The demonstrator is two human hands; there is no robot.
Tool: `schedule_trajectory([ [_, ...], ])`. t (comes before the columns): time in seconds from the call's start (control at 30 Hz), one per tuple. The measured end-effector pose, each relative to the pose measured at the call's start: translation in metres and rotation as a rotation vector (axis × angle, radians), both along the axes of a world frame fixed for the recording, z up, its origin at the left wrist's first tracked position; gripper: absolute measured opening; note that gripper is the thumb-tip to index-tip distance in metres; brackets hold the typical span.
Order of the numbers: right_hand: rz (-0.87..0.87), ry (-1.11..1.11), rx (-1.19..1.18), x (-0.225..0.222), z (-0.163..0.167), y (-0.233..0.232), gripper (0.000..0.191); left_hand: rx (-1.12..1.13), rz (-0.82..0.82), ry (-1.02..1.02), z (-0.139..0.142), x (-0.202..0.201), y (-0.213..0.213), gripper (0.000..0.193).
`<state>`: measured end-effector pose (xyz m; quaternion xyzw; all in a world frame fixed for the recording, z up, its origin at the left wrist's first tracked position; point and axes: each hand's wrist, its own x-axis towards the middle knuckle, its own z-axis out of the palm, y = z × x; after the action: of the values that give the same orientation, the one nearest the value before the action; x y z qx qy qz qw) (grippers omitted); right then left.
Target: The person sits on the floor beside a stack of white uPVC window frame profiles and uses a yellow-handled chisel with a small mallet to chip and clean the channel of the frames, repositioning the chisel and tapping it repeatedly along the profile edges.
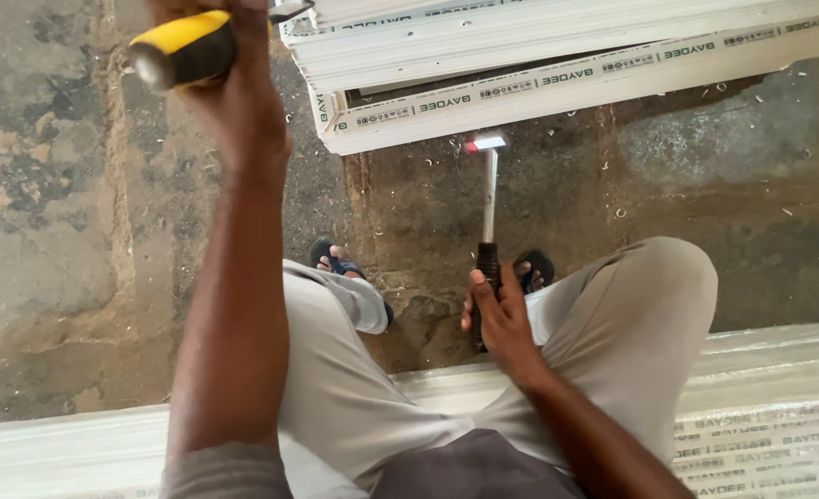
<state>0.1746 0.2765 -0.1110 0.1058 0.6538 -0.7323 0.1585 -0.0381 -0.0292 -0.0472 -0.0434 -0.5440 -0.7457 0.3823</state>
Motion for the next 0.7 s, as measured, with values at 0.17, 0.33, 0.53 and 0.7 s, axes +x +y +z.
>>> schedule_trajectory([
  [0.17, 0.313, 0.729, 0.771, -0.041, 0.091, 0.018, 0.039, -0.121, -0.008, -0.059, -0.024, -0.036, -0.005, 0.051],
  [0.33, 0.337, 1.315, 0.998, -0.076, 0.189, 0.014, 0.035, -0.115, -0.048, 0.064, -0.027, -0.044, -0.005, 0.048],
  [0.53, 0.425, 1.422, 1.290, -0.101, 0.237, -0.018, 0.039, -0.380, -0.027, 0.244, 0.005, -0.036, -0.001, 0.017],
  [0.7, 0.426, 1.442, 1.299, -0.093, 0.251, -0.014, 0.042, -0.437, 0.081, 0.095, 0.021, -0.039, -0.005, 0.030],
])
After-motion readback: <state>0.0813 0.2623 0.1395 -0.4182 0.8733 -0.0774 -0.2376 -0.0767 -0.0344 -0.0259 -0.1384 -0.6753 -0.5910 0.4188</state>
